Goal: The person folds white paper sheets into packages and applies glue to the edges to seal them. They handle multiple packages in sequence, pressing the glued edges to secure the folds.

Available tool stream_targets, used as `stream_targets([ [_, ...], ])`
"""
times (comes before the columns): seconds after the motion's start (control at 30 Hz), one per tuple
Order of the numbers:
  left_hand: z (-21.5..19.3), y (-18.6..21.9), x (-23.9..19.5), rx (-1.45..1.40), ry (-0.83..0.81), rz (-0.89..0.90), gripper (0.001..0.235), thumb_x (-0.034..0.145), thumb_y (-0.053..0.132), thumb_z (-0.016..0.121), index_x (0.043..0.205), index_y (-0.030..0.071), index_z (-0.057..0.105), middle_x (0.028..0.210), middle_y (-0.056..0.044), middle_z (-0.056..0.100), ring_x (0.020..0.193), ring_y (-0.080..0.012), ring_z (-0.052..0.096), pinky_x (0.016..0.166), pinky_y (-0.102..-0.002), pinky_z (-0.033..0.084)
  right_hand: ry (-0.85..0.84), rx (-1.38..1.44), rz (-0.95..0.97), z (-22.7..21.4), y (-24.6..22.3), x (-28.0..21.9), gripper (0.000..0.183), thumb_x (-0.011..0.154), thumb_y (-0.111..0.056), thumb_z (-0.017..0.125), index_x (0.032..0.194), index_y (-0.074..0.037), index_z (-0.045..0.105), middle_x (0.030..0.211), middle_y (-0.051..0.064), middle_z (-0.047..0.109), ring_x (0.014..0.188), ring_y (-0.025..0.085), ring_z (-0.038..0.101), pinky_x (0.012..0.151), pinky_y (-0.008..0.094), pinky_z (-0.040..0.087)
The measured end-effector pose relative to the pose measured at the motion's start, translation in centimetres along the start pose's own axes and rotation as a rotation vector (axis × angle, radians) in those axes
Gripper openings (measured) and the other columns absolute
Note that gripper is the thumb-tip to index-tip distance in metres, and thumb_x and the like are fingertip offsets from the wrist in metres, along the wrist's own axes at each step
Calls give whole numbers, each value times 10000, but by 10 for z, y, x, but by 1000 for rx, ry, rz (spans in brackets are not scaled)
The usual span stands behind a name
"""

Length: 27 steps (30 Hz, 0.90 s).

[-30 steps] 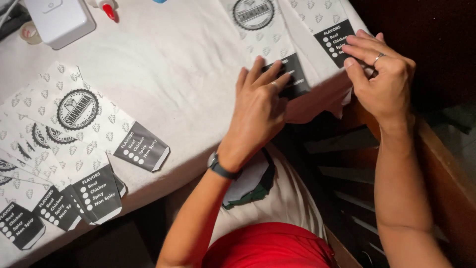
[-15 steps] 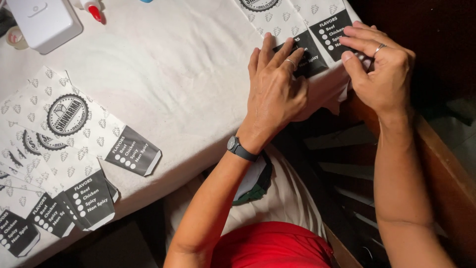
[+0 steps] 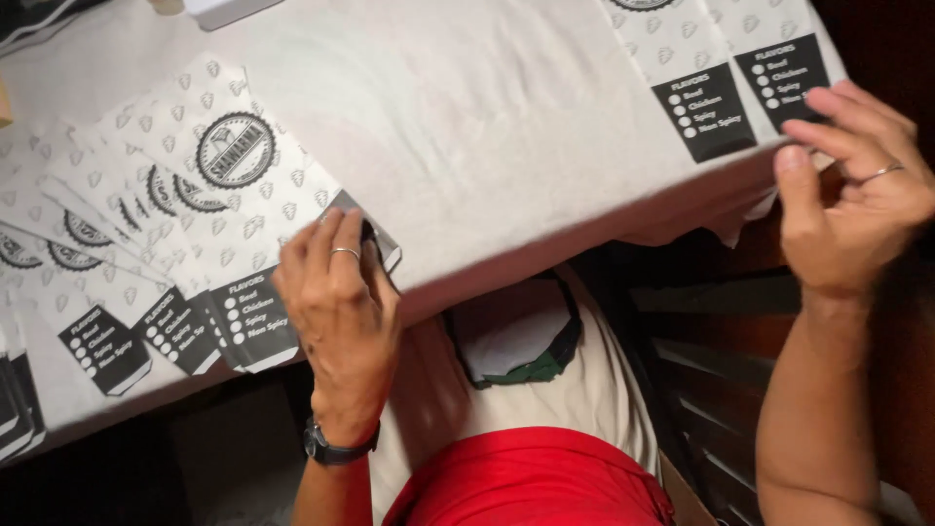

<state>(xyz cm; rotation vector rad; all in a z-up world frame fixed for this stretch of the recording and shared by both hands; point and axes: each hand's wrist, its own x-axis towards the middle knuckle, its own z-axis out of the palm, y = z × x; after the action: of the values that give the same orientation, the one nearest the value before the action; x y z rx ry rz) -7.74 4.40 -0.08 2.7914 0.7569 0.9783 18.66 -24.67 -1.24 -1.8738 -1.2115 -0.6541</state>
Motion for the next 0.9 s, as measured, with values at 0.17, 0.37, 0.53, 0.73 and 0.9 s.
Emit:
stream_targets([
  [0.17,36,12,2,-317,-63,117,436,900,-111,580,1330,-45,582,1327,-248,602,1245,-441,523,1112,-533,437,-118,145,-43,47,-85,34,88,1044,182,661,1101,164,725,1270,320,677,1241,457,652,1125,504,530],
  [0.37,39,26,2,-526,5,150,347,1047,-71,523,1391,-32,527,1440,-249,547,1361,-451,538,1188,-534,468,-350,455,-247,102,-112,41,253,986,59,698,1228,62,623,1359,276,598,1332,471,591,1207,629,453],
  [0.53,20,13,-9,-568,29,163,200,1004,-35,663,1202,-58,650,1323,-211,614,1311,-422,600,1146,-536,464,-436,510,-364,116,-113,49,258,957,46,728,1181,120,623,1274,297,627,1280,464,612,1189,641,449],
  [0.73,23,8,-13,-654,46,266,171,968,-51,717,1120,-79,644,1185,-238,680,1227,-458,645,1085,-601,527,-404,521,-378,114,-115,48,151,947,94,702,1083,131,646,1150,277,671,1179,478,660,1107,634,522],
  [0.9,26,11,-14,-659,99,243,143,956,-73,731,1086,-59,672,1143,-214,710,1175,-428,682,1045,-553,557,-346,532,-334,116,-120,47,126,935,90,730,1041,111,666,1093,260,698,1132,465,690,1094,617,519],
])
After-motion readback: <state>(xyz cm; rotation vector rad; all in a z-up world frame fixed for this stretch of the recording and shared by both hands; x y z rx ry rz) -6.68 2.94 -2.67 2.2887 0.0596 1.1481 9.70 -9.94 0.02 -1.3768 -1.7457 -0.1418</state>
